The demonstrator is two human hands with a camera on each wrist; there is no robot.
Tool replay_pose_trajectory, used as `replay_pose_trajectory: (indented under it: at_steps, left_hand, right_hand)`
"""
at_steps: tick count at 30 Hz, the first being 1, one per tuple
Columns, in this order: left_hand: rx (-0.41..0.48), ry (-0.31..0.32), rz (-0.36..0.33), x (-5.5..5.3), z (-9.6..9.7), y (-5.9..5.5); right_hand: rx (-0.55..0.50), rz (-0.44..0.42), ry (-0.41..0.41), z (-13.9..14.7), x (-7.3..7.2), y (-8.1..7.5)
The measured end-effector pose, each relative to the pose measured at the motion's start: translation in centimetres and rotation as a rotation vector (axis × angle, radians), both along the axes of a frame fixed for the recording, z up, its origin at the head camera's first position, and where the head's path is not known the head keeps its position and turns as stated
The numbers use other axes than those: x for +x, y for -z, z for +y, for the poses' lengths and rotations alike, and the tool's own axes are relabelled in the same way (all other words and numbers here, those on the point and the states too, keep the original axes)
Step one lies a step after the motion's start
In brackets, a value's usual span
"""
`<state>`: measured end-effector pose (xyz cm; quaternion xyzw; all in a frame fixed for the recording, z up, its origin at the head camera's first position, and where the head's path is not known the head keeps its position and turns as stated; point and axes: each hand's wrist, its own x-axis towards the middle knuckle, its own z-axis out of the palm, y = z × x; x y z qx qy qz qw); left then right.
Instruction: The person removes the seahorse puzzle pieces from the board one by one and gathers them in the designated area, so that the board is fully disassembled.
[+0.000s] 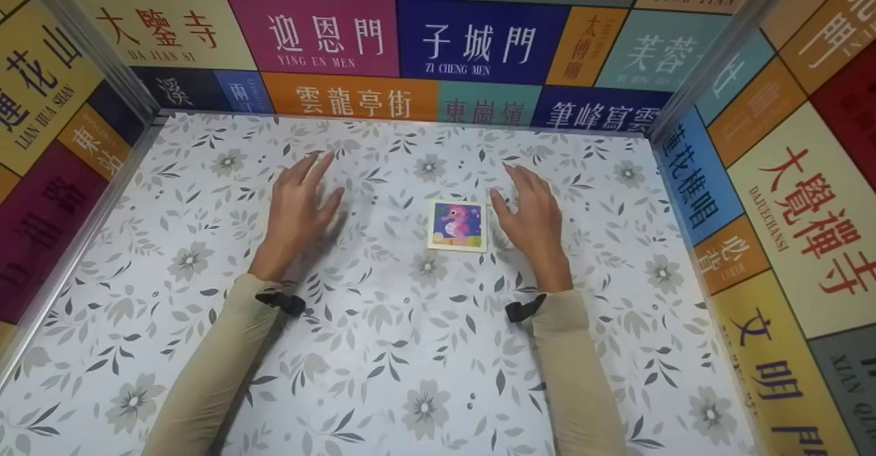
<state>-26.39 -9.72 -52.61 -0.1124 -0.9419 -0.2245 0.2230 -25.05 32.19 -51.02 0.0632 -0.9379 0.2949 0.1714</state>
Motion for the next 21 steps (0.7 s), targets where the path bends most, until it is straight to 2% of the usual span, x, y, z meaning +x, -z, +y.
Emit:
replay_pose_trajectory:
  at_steps: [6, 9, 14, 21]
  left_hand:
    - [0.110, 0.080, 0.021, 0.3, 1.8, -0.1]
    - [0.144, 0.125, 0.025, 0.3, 2.8, -0.1]
    - [0.183, 0.213, -0.007, 0.5, 4.5, -0.1]
    - [0.231, 0.282, -0.079, 0.4, 7.2, -0.1]
  right_hand:
    - [-0.155, -0.081, -0.066, -0.4, -0.1, 1.5]
    - [-0.201, -0.115, -0.081, -0.5, -0.3, 2.1]
    - [-0.231, -0.207, -0.092, -0.9, -0.5, 2.7]
    - [-0.251, -0.287, -0.115, -1.1, -0.4, 3.5]
